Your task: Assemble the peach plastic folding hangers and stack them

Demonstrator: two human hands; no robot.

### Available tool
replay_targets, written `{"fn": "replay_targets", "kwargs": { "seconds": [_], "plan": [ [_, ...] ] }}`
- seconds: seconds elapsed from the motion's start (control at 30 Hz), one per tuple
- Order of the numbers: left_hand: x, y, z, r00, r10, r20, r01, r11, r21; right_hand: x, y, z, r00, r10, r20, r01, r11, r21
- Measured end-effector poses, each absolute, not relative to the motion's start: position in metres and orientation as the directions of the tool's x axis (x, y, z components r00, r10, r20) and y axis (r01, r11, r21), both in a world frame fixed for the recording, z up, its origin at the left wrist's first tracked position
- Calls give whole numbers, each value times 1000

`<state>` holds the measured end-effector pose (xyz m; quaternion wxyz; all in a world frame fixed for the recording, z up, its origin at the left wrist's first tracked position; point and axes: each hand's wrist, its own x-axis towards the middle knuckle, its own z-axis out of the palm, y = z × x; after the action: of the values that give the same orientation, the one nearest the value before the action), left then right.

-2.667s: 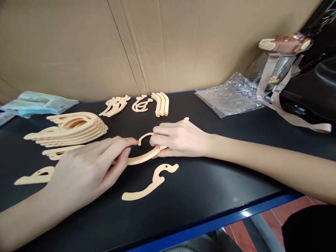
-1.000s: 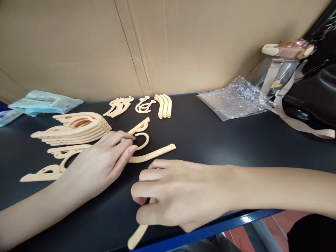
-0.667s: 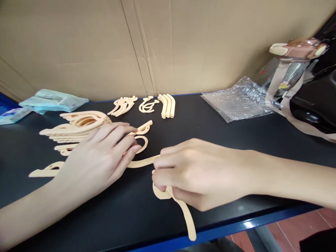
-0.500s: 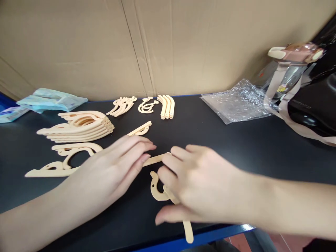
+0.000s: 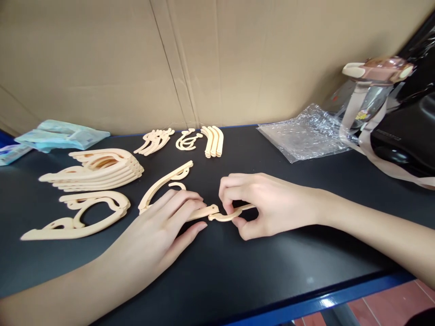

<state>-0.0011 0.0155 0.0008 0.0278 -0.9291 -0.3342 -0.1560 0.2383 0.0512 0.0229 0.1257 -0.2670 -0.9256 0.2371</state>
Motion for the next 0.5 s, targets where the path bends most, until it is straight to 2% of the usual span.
{"fn": "replay_targets", "kwargs": {
  "seconds": [0.13,0.23,0.5],
  "plan": [
    [-2,18,1,751,572,330,599,-800,24,239,51,18,-773,623,119,469,688,-553],
    [-2,18,1,756,570,321,584,-809,62,240,51,15,-744,658,115,497,661,-562],
    [-5,17,1,690,672,271,600,-739,305,235,47,3,-759,611,224,548,786,-286]
  ]
}}
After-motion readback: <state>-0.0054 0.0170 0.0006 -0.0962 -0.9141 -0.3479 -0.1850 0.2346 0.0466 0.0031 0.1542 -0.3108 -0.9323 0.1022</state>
